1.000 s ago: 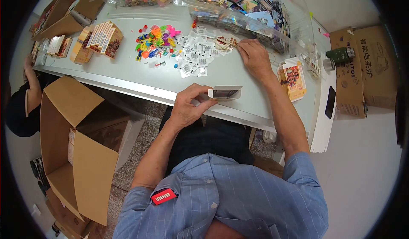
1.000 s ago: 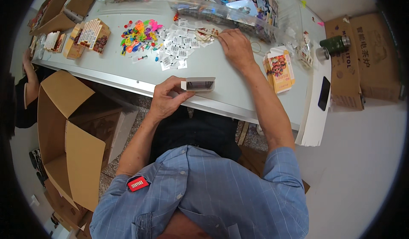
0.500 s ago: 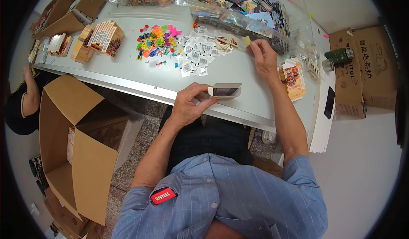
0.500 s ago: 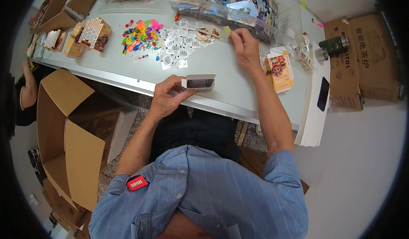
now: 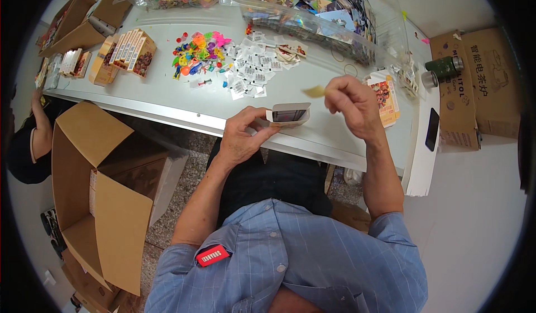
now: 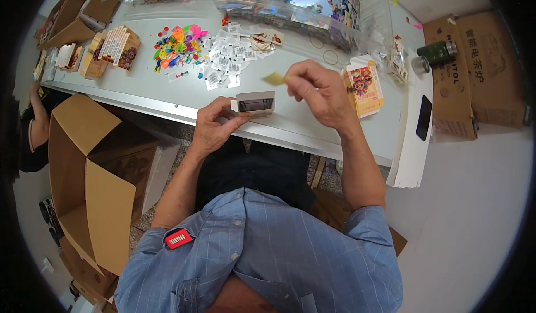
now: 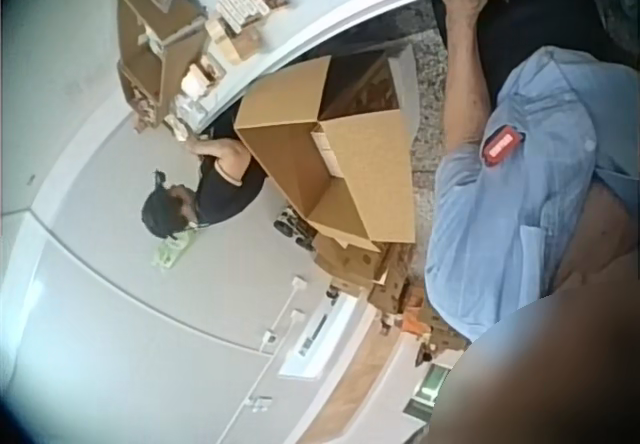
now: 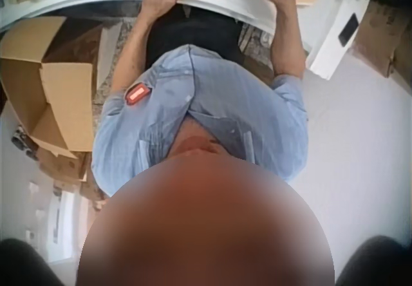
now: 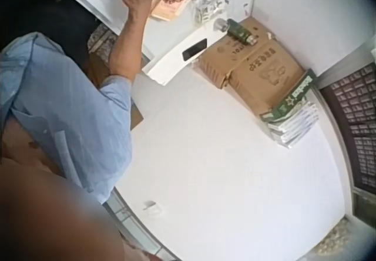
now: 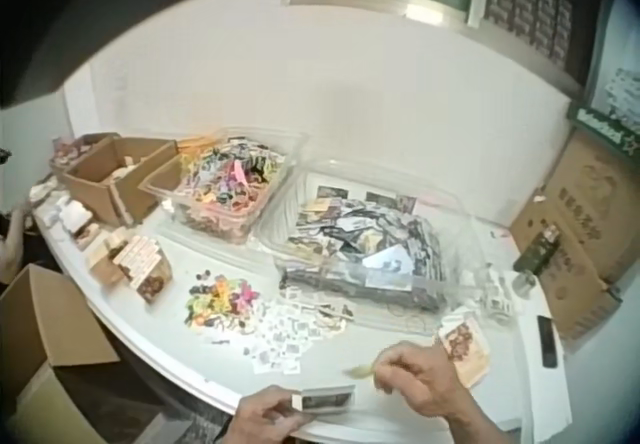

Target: Manually packing small decorative stickers and colorful components into small retail display boxes.

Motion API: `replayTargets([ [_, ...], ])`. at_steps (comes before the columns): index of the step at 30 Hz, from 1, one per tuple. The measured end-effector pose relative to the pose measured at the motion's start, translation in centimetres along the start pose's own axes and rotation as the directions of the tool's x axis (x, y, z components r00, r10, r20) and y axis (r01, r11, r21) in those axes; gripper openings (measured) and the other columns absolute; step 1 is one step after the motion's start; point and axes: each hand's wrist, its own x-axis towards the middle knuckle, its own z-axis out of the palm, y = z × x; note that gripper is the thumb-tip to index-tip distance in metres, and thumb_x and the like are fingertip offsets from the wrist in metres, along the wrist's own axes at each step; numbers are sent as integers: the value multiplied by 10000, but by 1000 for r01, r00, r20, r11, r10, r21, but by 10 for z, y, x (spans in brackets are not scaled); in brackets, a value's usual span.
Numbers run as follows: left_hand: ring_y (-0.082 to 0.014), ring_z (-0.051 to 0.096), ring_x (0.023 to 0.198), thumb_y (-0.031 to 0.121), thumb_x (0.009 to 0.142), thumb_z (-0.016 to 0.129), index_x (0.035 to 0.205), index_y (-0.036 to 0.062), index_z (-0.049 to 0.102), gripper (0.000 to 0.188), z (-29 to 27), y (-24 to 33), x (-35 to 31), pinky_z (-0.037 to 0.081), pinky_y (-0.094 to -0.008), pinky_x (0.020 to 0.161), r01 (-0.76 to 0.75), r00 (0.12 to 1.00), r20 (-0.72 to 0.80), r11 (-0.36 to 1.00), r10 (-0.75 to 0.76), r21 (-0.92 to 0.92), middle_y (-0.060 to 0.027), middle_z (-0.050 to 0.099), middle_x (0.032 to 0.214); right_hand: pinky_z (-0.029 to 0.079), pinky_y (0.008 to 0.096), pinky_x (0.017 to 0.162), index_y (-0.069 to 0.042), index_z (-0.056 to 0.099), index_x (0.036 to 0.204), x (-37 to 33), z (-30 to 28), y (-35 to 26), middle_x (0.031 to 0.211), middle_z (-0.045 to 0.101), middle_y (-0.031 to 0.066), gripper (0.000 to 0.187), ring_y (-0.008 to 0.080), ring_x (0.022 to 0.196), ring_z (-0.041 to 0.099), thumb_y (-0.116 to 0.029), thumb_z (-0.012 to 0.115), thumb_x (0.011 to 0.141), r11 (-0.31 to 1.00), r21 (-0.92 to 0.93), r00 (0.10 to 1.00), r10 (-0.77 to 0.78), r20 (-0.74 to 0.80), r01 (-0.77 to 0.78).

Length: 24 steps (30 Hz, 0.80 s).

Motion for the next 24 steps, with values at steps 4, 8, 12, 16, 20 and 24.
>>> replayTargets([
  [4,-117,658,752,40,822,818,1150,36,708,346,1,0,1,544,-245,665,-5,1000,-3,1000,5,11,-70,688,975,443,252,594,1,684,969,4,9,-20,765,634,15,102,91,649,541,-96,652,973,971,-232,989,-25,143,58],
  [8,-118,659,746,34,820,818,1148,37,707,346,1,-4,0,545,-247,661,-33,999,-17,999,33,-9,-71,690,977,447,262,593,0,719,973,7,18,-22,750,646,16,97,94,631,543,-85,688,939,928,-369,985,8,173,57],
  [12,-126,673,749,22,819,811,1138,31,704,336,-1,-5,-4,550,-254,666,-56,998,-29,998,56,-18,-82,692,983,454,254,616,12,723,1005,10,27,-14,805,679,33,113,89,679,565,-77,689,945,930,-358,996,-84,14,83],
  [16,-140,696,769,-2,812,804,1130,13,697,335,-1,5,-17,558,-259,667,-104,992,-70,995,104,-4,-101,691,980,460,236,651,12,720,1041,22,34,10,825,671,37,137,89,718,576,-81,698,942,984,-177,983,5,-184,-38],
  [20,-144,702,906,-2,811,825,1092,1,711,304,-12,29,-46,566,-275,795,-37,989,-142,999,38,10,-87,721,1014,473,243,650,-15,721,1069,44,68,33,904,669,55,176,120,750,608,-102,723,915,944,-326,995,-72,-75,44],
  [24,-153,691,847,-34,813,795,1123,-1,709,322,-25,30,-67,575,-258,701,-92,973,-205,993,107,80,-100,698,1002,541,348,749,-57,698,1146,66,105,42,997,660,125,266,247,856,667,-139,737,896,861,-477,979,-205,-8,177],
])
